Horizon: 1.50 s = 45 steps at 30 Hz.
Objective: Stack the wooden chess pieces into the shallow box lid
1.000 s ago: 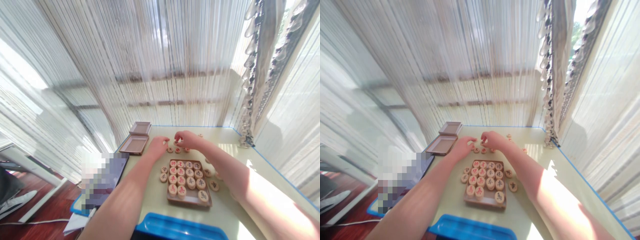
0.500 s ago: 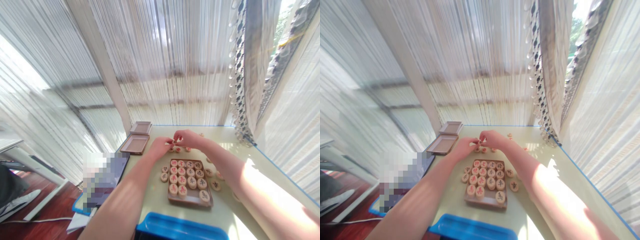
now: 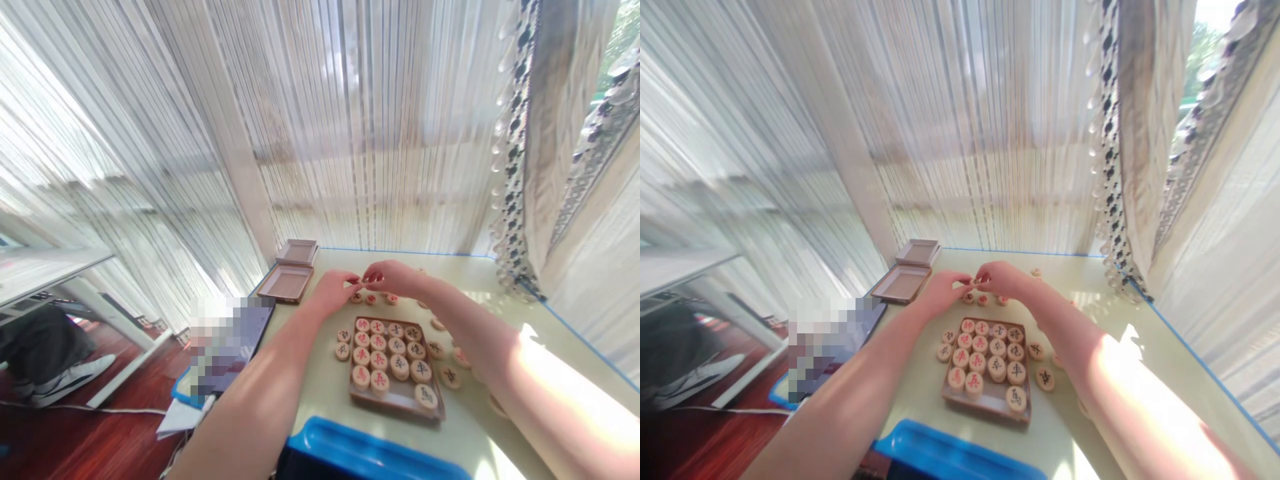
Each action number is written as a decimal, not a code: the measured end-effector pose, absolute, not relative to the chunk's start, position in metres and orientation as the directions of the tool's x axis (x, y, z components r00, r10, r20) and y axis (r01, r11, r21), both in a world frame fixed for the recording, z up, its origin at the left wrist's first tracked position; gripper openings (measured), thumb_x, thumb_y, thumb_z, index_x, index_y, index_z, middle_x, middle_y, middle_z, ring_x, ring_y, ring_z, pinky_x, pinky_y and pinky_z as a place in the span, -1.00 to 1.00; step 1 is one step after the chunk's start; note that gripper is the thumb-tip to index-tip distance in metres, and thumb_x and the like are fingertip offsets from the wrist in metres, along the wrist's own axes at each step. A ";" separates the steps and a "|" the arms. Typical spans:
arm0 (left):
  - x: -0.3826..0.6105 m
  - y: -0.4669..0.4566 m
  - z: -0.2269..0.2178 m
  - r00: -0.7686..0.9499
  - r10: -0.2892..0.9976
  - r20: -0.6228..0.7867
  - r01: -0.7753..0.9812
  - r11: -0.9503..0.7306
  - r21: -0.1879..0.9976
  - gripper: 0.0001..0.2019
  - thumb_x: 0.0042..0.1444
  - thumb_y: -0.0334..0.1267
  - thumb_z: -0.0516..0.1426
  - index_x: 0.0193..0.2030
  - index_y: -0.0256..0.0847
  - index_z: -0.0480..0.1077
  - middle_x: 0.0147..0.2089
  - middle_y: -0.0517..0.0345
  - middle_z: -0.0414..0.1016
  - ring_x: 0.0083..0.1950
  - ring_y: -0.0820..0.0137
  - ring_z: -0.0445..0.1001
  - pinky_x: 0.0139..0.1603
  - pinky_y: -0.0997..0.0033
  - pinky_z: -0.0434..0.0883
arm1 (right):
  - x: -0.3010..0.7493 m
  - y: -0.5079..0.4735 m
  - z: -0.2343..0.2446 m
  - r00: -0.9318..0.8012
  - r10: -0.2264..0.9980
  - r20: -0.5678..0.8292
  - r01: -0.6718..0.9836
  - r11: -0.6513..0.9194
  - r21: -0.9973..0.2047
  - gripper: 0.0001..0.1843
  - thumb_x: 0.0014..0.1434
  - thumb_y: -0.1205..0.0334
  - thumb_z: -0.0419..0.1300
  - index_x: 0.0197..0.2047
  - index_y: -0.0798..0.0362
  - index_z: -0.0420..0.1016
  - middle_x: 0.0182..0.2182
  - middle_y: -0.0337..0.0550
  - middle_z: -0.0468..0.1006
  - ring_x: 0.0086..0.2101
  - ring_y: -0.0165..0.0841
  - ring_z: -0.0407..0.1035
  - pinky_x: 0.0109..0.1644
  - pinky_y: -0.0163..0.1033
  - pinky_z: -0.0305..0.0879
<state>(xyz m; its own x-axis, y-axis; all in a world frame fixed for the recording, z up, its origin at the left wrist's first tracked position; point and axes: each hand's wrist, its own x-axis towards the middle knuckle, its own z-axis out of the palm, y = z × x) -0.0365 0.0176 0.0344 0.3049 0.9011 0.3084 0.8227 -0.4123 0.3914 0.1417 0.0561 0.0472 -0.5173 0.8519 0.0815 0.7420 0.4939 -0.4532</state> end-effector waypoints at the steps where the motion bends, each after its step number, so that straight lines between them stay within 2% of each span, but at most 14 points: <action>1: -0.036 0.017 0.035 0.304 0.901 0.310 0.822 -0.413 0.392 -0.72 0.08 -0.15 0.09 -0.11 -0.15 0.50 -0.11 0.15 0.55 -0.07 0.31 0.44 0.02 0.39 0.32 | 0.142 0.056 0.047 -0.520 0.850 0.084 0.739 0.497 -0.456 -0.75 0.01 0.16 0.21 -0.21 0.01 0.52 -0.27 -0.14 0.59 -0.28 -0.32 0.45 -0.27 -0.31 0.35; 10: -0.037 0.017 0.031 0.327 0.879 0.345 0.794 -0.454 0.403 -0.72 0.08 -0.12 0.09 -0.13 -0.15 0.50 -0.14 0.13 0.56 -0.10 0.30 0.45 -0.05 0.37 0.33 | 0.144 0.052 0.053 -0.507 0.859 0.068 0.730 0.470 -0.496 -0.77 0.00 0.17 0.21 -0.23 0.04 0.50 -0.29 -0.14 0.59 -0.34 -0.36 0.45 -0.34 -0.35 0.35; 16: -0.035 0.013 0.037 0.360 0.858 0.366 0.795 -0.488 0.361 -0.73 0.09 -0.15 0.08 -0.14 -0.15 0.50 -0.17 0.12 0.56 -0.13 0.30 0.45 -0.08 0.38 0.33 | 0.142 0.045 0.061 -0.497 0.865 0.069 0.741 0.464 -0.486 -0.78 -0.02 0.23 0.23 -0.24 0.03 0.51 -0.31 -0.15 0.59 -0.33 -0.37 0.45 -0.29 -0.36 0.35; 21: -0.034 0.009 0.041 0.379 0.836 0.396 0.780 -0.519 0.350 -0.74 0.10 -0.17 0.06 -0.16 -0.14 0.52 -0.19 0.11 0.57 -0.15 0.31 0.46 -0.10 0.38 0.34 | 0.141 0.037 0.069 -0.503 0.856 0.118 0.749 0.500 -0.435 -0.84 -0.01 0.22 0.21 -0.29 0.01 0.52 -0.34 -0.20 0.59 -0.34 -0.39 0.45 -0.28 -0.35 0.35; 28: -0.028 -0.001 0.051 0.443 0.778 0.445 0.673 -0.616 0.409 -0.71 0.14 -0.14 0.04 -0.09 -0.12 0.49 -0.15 0.14 0.56 -0.12 0.34 0.46 -0.03 0.37 0.34 | 0.152 0.020 0.078 -0.450 0.863 0.231 0.778 0.506 -0.374 -0.83 -0.05 0.16 0.23 -0.32 -0.03 0.53 -0.39 -0.24 0.58 -0.38 -0.39 0.44 -0.31 -0.31 0.32; 34: -0.018 -0.012 0.056 0.451 0.749 0.485 0.602 -0.657 0.454 -0.74 0.06 -0.30 0.08 -0.12 -0.17 0.49 -0.15 0.12 0.56 -0.10 0.36 0.45 -0.03 0.35 0.38 | 0.167 -0.018 0.073 -0.378 0.850 0.366 0.809 0.496 -0.316 -0.78 0.02 0.08 0.17 -0.30 -0.04 0.54 -0.38 -0.19 0.57 -0.33 -0.33 0.43 -0.23 -0.24 0.31; 38: -0.007 -0.030 0.065 0.451 0.738 0.502 0.546 -0.673 0.499 -0.74 -0.07 -0.44 0.08 -0.25 -0.20 0.52 -0.20 0.12 0.56 -0.12 0.36 0.46 -0.04 0.35 0.39 | 0.175 -0.061 0.062 -0.276 0.857 0.434 0.807 0.452 -0.380 -0.77 0.03 0.10 0.15 -0.26 -0.02 0.53 -0.31 -0.17 0.57 -0.30 -0.31 0.42 -0.18 -0.20 0.31; 42: -0.001 -0.053 0.066 0.454 0.734 0.506 0.492 -0.680 0.545 -0.73 -0.11 -0.47 0.07 -0.28 -0.21 0.52 -0.20 0.14 0.56 -0.12 0.37 0.46 -0.02 0.35 0.38 | 0.180 -0.108 0.045 -0.201 0.851 0.485 0.769 0.444 -0.460 -0.77 0.02 0.14 0.16 -0.23 -0.03 0.50 -0.28 -0.19 0.56 -0.25 -0.30 0.42 -0.13 -0.19 0.32; 45: -0.005 -0.068 0.055 0.431 0.695 0.575 0.495 -0.715 0.493 -0.75 -0.14 -0.47 0.09 -0.32 -0.20 0.52 -0.24 0.13 0.56 -0.13 0.35 0.44 0.02 0.31 0.35 | 0.180 -0.136 0.030 -0.231 0.854 0.466 0.732 0.468 -0.495 -0.77 0.04 0.14 0.15 -0.19 -0.06 0.47 -0.24 -0.16 0.55 -0.20 -0.28 0.41 -0.11 -0.17 0.32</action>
<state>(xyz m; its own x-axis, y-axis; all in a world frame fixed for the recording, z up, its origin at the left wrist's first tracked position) -0.0047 -0.0680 0.0549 0.4312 0.6950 0.5754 0.4954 -0.7153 0.4929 0.1797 -0.1364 0.0299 -0.2306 0.8543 0.4658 0.7324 0.4675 -0.4950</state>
